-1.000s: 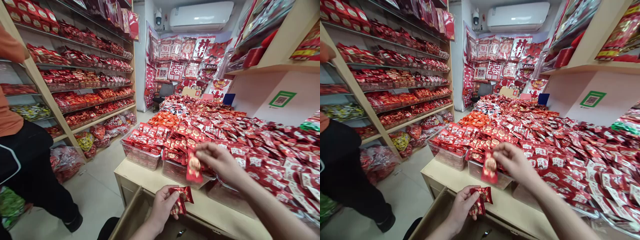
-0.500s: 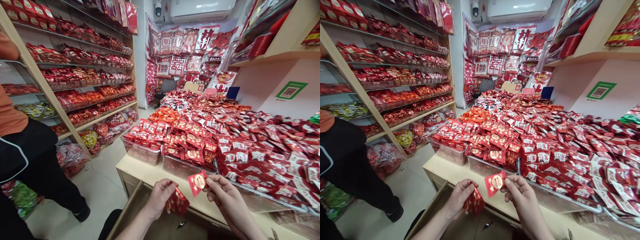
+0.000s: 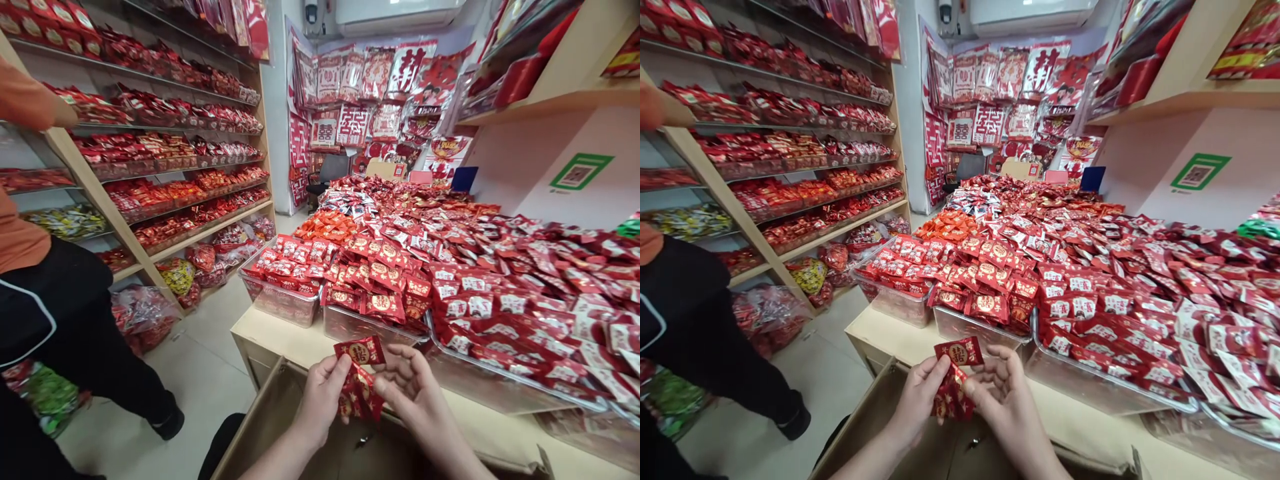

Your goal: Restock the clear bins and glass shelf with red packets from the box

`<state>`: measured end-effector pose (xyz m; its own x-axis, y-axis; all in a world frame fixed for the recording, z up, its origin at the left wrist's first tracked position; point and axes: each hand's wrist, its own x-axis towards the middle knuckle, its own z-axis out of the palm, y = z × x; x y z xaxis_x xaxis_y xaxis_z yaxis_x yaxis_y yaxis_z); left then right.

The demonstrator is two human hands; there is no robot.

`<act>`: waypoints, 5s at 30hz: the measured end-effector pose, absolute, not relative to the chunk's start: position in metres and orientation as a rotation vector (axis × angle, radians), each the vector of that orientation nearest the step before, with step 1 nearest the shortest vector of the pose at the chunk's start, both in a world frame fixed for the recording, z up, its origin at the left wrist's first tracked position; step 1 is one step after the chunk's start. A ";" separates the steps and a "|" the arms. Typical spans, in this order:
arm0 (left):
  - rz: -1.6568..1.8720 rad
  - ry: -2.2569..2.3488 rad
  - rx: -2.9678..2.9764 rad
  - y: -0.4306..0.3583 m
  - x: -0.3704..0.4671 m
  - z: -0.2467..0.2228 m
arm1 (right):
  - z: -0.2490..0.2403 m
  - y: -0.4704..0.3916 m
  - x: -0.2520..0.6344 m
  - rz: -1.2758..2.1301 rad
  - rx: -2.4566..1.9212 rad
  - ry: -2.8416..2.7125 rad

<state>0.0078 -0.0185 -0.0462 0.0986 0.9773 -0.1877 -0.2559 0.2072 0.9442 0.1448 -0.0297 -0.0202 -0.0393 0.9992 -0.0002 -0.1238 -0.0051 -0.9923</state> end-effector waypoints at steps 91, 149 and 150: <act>0.962 1.015 1.268 -0.011 0.009 -0.009 | -0.001 -0.028 0.160 1.356 -1.082 -1.032; 1.171 0.904 1.354 0.002 0.007 0.050 | 0.007 -0.031 0.170 1.565 -0.906 -0.869; 1.219 0.915 1.395 0.016 0.004 0.058 | 0.007 -0.030 0.169 1.538 -0.939 -0.922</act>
